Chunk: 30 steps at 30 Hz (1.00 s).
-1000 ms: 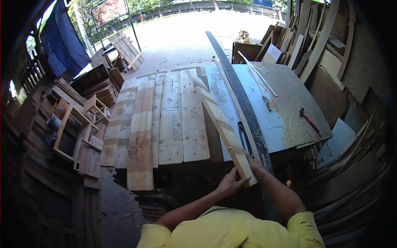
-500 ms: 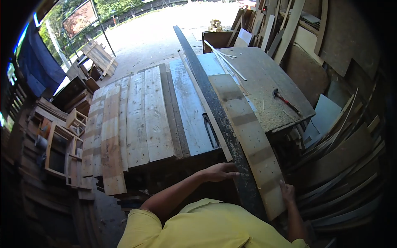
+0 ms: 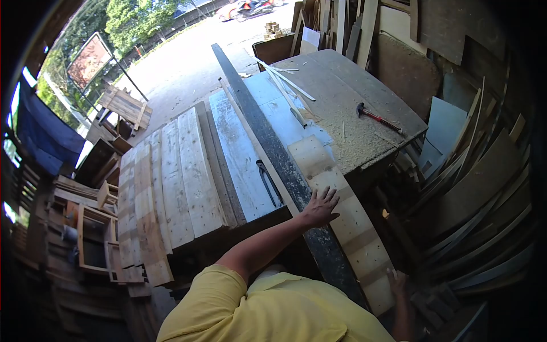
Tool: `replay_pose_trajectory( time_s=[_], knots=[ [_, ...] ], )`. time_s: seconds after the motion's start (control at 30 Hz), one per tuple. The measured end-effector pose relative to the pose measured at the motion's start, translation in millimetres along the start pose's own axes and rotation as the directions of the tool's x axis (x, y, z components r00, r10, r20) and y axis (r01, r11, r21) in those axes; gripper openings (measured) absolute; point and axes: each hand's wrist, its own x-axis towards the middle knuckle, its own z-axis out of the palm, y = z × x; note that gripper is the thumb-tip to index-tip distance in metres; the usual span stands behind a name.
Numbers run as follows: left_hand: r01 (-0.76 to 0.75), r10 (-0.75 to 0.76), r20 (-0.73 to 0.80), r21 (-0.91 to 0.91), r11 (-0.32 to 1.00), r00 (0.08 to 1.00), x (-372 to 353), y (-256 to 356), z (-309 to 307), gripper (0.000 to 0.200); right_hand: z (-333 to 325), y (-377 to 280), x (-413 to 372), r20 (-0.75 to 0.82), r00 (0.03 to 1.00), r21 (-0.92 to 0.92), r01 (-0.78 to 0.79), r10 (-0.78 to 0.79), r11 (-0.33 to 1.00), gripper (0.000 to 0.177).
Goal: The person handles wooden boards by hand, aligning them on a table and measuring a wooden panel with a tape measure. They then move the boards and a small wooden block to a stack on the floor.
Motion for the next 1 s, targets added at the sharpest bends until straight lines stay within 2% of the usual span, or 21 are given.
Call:
replay_pose_trajectory(
  time_s=[0.03,0.07,0.1,0.17,0.27,0.37,0.47,0.57,0.63,0.73,0.8,1.0],
  knots=[
    [-0.014,0.027,-0.090,0.140,0.990,0.996,5,-8,12,0.066,0,-10,-1,0.029,0.999,-0.067,-0.031,0.033,0.997,0.064],
    [0.053,-0.056,0.019,0.126,0.991,0.998,5,-12,9,0.066,-2,-25,0,0.056,0.996,-0.133,-0.060,0.068,0.989,0.065],
    [0.044,-0.048,0.030,0.129,0.991,0.998,4,-20,15,0.066,-4,-35,1,0.057,0.995,-0.128,-0.073,0.081,0.989,0.065],
    [0.025,-0.023,-0.021,0.083,0.996,1.000,0,-32,22,0.064,-11,-50,8,0.077,0.994,-0.105,-0.066,0.074,0.992,0.065],
    [0.031,-0.032,0.033,0.057,0.998,0.999,4,-43,17,0.062,-7,-60,15,0.041,0.997,-0.017,-0.063,0.064,0.998,0.064],
    [0.036,-0.037,0.033,0.018,0.999,0.999,8,-51,14,0.063,-12,-79,25,0.100,0.989,-0.071,-0.099,0.106,0.992,0.063],
    [0.067,-0.067,0.022,0.023,0.998,0.997,8,-56,7,0.062,-10,-87,32,0.079,0.994,-0.034,-0.074,0.076,0.997,0.062],
    [0.056,-0.057,0.010,0.086,0.995,0.998,9,-54,6,0.060,-16,-91,33,0.103,0.984,-0.102,-0.135,0.146,0.986,0.061],
    [0.054,-0.054,-0.010,0.093,0.994,0.999,12,-55,9,0.059,-17,-85,36,0.146,0.970,-0.121,-0.178,0.194,0.977,0.063],
    [0.043,-0.041,-0.042,0.057,0.997,0.998,15,-53,8,0.057,-25,-92,38,0.129,0.962,-0.107,-0.229,0.242,0.968,0.064],
    [0.070,-0.067,-0.045,0.063,0.996,0.997,16,-53,8,0.056,-30,-98,37,0.122,0.971,-0.095,-0.195,0.206,0.976,0.065],
    [0.098,-0.097,-0.014,0.083,0.992,0.995,16,-53,10,0.056,-32,-103,35,0.161,0.960,-0.135,-0.210,0.230,0.968,0.066]
  ],
)
